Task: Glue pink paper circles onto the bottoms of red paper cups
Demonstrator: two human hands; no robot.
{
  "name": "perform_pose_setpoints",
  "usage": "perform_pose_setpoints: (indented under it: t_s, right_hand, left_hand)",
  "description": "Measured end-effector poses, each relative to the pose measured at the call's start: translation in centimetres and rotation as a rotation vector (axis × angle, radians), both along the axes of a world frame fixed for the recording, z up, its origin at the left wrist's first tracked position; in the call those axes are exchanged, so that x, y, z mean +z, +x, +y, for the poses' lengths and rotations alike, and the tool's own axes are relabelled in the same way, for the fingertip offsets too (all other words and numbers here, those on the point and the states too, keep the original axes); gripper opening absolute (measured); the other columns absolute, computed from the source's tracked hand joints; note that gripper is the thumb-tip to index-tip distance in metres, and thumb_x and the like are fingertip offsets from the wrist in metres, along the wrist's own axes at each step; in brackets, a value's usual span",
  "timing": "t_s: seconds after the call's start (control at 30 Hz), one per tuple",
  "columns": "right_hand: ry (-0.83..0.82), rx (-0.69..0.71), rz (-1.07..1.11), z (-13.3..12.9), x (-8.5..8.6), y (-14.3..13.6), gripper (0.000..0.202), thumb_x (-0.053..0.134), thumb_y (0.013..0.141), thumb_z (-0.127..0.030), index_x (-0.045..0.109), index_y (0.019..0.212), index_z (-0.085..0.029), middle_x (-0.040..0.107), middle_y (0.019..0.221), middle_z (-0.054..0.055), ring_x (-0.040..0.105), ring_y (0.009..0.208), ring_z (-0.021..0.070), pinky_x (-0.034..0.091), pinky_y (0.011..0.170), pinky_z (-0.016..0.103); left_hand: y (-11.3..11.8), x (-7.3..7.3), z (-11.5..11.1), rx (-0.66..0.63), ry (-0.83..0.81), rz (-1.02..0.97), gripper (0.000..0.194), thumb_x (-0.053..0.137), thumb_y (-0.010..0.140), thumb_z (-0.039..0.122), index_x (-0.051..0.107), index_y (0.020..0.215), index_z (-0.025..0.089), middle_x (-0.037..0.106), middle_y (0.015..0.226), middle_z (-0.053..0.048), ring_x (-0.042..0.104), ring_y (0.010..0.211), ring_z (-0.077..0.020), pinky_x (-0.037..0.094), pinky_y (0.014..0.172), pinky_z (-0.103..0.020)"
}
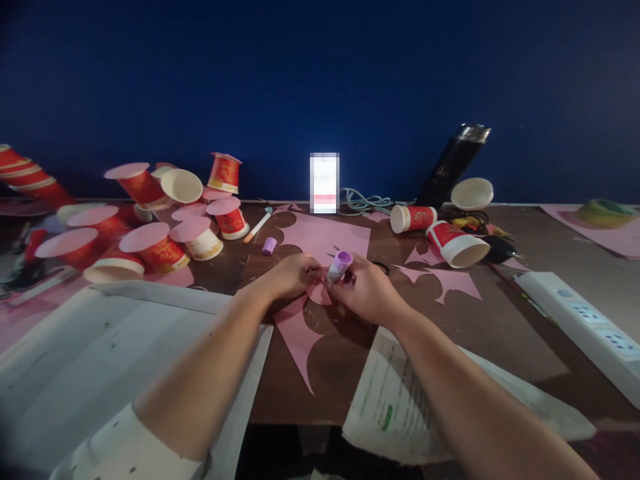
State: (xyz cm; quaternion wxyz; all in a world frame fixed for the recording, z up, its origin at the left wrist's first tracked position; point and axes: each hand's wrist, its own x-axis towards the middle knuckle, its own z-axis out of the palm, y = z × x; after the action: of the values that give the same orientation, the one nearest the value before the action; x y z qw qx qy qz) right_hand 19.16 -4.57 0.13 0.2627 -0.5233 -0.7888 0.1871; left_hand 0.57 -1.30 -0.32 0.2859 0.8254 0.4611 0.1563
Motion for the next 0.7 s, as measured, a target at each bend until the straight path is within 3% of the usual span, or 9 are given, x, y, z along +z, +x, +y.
perform_pose_setpoints:
  t_s: [0.17,0.37,0.47,0.57,0.7]
  right_hand:
    - [0.109,0.078,-0.211,-0.1,-0.9,-0.8,0.012,0.061,0.078,-0.029,0.061,0.083,-0.018,0.064,0.087,0.006,0.057,0.075,0.0184,0.039,0.065,0.027]
    - [-0.042,0.113,-0.186,-0.4,0.3,-0.3,0.021,0.065,0.076,-0.040,0.066,0.085,-0.020,0.068,0.082,0.005,0.061,0.073,0.0184,0.040,0.064,0.026]
    - [-0.223,0.148,-0.028,-0.6,1.0,0.0,0.022,0.069,0.073,-0.039,0.067,0.083,-0.020,0.069,0.076,0.003,0.063,0.069,0.0176,0.043,0.063,0.025]
    - [-0.388,0.173,0.298,-0.6,1.6,0.6,0.024,0.070,0.073,-0.038,0.068,0.087,-0.019,0.071,0.082,0.002,0.064,0.073,0.0176,0.045,0.066,0.026]
    - [-0.395,0.078,0.706,-0.2,1.4,1.3,0.026,0.068,0.076,-0.040,0.068,0.088,-0.017,0.068,0.080,0.003,0.060,0.067,0.0148,0.044,0.061,0.026]
  left_hand:
    - [-0.2,0.1,-0.1,0.009,0.001,-0.014,0.020,0.048,0.075,0.024,0.061,0.063,0.015,0.055,0.059,-0.003,0.043,0.056,-0.0130,0.029,0.055,-0.026]
    - [-0.1,0.1,-0.2,0.013,0.005,-0.038,0.021,0.049,0.076,0.028,0.059,0.061,0.016,0.056,0.062,-0.002,0.045,0.058,-0.0133,0.030,0.057,-0.026]
    - [-0.1,-0.2,0.0,0.005,0.025,-0.038,0.025,0.047,0.078,0.027,0.059,0.061,0.015,0.055,0.062,-0.002,0.044,0.059,-0.0129,0.029,0.056,-0.026]
    - [-0.1,-0.5,0.1,0.016,0.009,-0.032,0.026,0.046,0.080,0.025,0.061,0.061,0.014,0.054,0.059,-0.001,0.043,0.057,-0.0121,0.029,0.054,-0.025]
    - [-0.1,-0.1,-0.3,-0.014,0.021,-0.114,0.025,0.050,0.082,0.029,0.067,0.070,0.015,0.064,0.070,-0.003,0.052,0.064,-0.0134,0.036,0.060,-0.024]
